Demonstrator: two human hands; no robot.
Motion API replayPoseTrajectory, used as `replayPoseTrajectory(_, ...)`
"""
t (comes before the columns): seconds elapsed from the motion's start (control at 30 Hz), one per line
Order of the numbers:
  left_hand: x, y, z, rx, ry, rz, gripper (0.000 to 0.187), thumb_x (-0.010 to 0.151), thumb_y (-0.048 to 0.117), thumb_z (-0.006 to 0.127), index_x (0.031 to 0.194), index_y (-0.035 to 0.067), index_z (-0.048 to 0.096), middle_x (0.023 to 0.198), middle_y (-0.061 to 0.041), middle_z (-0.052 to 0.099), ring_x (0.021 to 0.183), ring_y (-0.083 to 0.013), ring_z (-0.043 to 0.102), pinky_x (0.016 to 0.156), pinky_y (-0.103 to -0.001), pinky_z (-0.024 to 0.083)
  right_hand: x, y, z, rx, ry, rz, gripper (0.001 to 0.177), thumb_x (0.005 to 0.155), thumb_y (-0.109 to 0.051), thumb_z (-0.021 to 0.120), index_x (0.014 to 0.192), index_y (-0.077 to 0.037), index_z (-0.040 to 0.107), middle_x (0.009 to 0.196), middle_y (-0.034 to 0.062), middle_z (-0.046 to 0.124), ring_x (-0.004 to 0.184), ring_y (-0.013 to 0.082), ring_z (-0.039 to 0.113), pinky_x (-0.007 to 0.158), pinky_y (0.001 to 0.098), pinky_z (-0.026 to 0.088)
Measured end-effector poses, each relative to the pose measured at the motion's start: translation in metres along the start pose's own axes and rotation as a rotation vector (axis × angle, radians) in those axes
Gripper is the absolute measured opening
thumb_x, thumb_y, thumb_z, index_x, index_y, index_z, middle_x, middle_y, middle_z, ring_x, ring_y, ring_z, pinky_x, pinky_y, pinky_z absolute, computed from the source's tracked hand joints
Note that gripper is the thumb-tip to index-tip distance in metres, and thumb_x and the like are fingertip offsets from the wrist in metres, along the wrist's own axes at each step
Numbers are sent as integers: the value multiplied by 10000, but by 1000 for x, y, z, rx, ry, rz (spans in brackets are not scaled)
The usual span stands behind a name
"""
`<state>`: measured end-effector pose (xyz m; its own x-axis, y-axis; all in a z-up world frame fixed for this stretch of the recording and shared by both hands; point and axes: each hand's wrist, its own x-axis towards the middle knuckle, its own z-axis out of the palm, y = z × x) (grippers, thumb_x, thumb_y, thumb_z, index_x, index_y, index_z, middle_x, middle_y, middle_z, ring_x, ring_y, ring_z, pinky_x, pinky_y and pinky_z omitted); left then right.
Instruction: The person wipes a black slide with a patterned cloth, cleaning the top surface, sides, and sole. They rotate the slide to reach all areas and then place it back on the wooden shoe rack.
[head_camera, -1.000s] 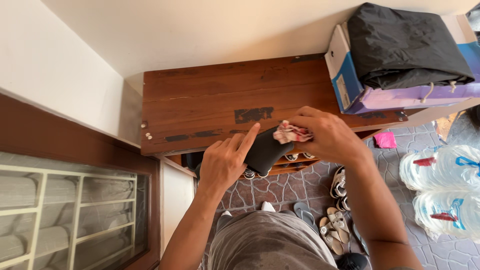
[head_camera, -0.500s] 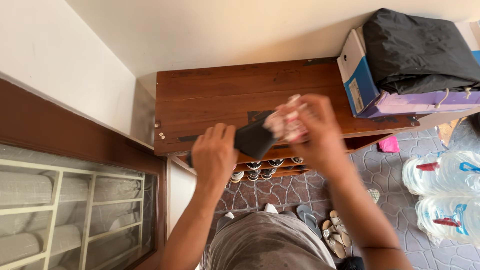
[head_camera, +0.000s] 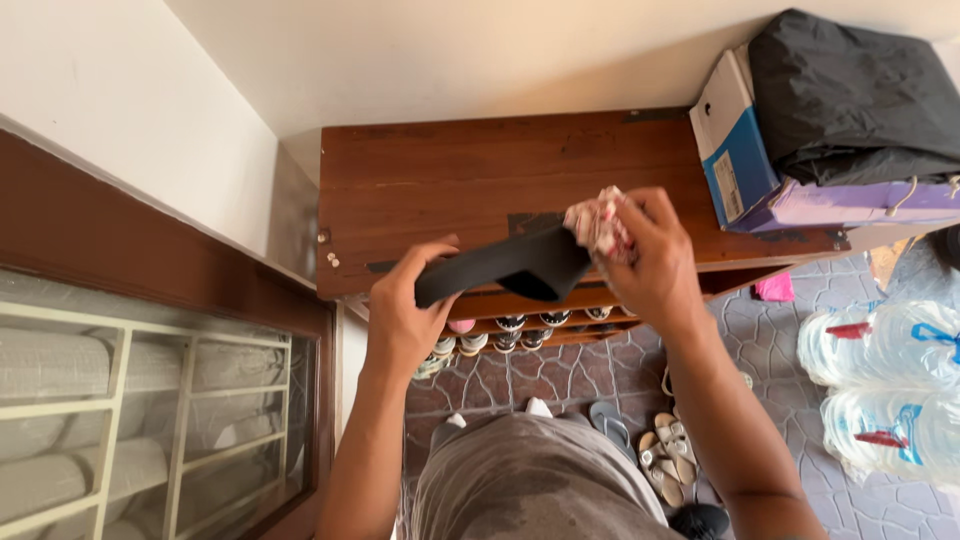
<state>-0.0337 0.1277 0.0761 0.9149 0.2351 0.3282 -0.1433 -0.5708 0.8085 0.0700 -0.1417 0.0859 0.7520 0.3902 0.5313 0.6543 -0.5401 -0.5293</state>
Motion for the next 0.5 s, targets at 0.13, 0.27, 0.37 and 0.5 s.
replayPoseTrajectory(0.13, -7, -7, 8, -197, -154, -435, 401, 895, -9, 701, 1257, 163, 699, 1087, -76, 769, 999, -201, 825, 725, -319, 664, 19, 7, -8, -98, 100, 7, 338, 807, -2, 770, 1134, -9, 684, 1131, 186, 622, 1026, 382, 659, 881, 434, 542)
replayPoseTrajectory(0.27, -13, -9, 31, 7, 78, 176, 580, 671, -94, 791, 1220, 51, 674, 1182, -145, 741, 1085, -303, 726, 906, -356, 607, 13, -12, -8, -219, 231, 20, 344, 847, 49, 746, 1182, -5, 689, 1155, 179, 638, 1048, 395, 642, 875, 440, 536)
replayPoseTrajectory(0.37, -19, -8, 48, 5, 145, 201, 529, 718, -135, 756, 1209, 49, 682, 1189, -136, 747, 1100, -298, 738, 909, -349, 618, -9, -30, 7, -50, 73, -58, 420, 728, 11, 800, 1132, -14, 688, 1186, 150, 648, 1075, 406, 652, 926, 466, 553)
replayPoseTrajectory(0.5, -25, -21, 55, 7, 123, 229, 502, 732, -130, 763, 1203, 20, 674, 1201, -137, 743, 1106, -300, 740, 929, -345, 617, -24, -8, 22, -99, 65, -21, 477, 724, -1, 797, 1191, 1, 700, 1206, 203, 600, 1009, 376, 680, 816, 422, 579)
